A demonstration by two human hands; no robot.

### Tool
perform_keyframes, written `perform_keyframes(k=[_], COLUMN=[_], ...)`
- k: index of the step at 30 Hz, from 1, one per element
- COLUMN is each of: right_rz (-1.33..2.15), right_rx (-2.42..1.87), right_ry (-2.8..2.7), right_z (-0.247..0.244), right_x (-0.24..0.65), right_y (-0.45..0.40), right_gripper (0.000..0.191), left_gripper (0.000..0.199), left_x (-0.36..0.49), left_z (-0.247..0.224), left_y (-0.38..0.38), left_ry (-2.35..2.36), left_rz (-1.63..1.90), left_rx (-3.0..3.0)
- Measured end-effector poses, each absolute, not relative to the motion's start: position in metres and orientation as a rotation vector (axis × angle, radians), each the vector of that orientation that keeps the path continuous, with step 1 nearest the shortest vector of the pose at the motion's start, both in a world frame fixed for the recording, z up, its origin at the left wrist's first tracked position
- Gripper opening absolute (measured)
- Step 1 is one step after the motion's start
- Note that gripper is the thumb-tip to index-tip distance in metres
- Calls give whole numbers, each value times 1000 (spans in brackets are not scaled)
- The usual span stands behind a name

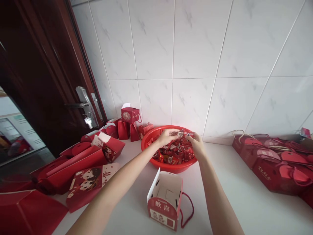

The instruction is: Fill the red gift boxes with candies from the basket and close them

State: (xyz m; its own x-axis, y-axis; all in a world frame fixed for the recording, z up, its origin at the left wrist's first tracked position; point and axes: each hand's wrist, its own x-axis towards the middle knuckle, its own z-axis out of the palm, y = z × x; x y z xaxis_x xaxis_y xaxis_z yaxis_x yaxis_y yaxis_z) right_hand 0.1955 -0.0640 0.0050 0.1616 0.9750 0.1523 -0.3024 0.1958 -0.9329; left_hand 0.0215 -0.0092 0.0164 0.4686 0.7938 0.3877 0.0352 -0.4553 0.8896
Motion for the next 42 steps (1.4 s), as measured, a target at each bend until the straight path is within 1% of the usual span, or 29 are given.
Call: perform_keyframes(k=[4,9,12,14,16,19,21,26,28,29,31,33,36,37,39,42], right_rz=[1152,1166,1134,1111,1101,1085,1070,1093,1087,1082,1080,1088,1085,1078,1067,1064], right_rx=[-862,-879,-910,-929,-941,-965,-974,-928,-923,-923,-922,-918,-925,-928,-932,-939], right_ry=[-974,-990,-944,-919,-901,-869,-860,-877,-876,-878,-887,-894,-868,-854,-836,-828], right_z=[5,3,3,4,4,3,2,-2,-3,-3,-3,-2,-1,-1,0,1], right_x=[195,196,196,196,195,195,196,197,197,197,197,197,196,196,196,196], right_y=[-65,-62,-62,-63,-63,-61,-59,-55,-54,-54,-54,-55,-56,-56,-56,-56], right_gripper=[37,33,31,28,27,27,29,29,29,30,30,29,29,29,29,30], left_gripper=[46,43,38,31,23,17,24,51,55,54,45,29,7,6,10,11], left_x=[20,21,16,7,-5,-21,-27,-24,-23,-23,-25,-28,-35,-36,-38,-33], left_z=[17,20,23,24,22,16,12,10,12,14,18,25,38,42,47,46], left_y=[-11,-14,-10,-6,-1,1,0,-4,-6,-7,-9,-10,-9,-8,-5,3], left_ry=[765,814,976,1178,1366,1491,1506,1465,1432,1421,1406,1380,1336,1339,1378,1454], left_rz=[1072,1061,1006,852,626,407,342,135,111,112,141,141,-30,-95,-151,-91], left_rx=[1805,1785,1828,1982,2139,2207,2201,2225,2215,2213,2222,2230,2185,2167,2163,2217])
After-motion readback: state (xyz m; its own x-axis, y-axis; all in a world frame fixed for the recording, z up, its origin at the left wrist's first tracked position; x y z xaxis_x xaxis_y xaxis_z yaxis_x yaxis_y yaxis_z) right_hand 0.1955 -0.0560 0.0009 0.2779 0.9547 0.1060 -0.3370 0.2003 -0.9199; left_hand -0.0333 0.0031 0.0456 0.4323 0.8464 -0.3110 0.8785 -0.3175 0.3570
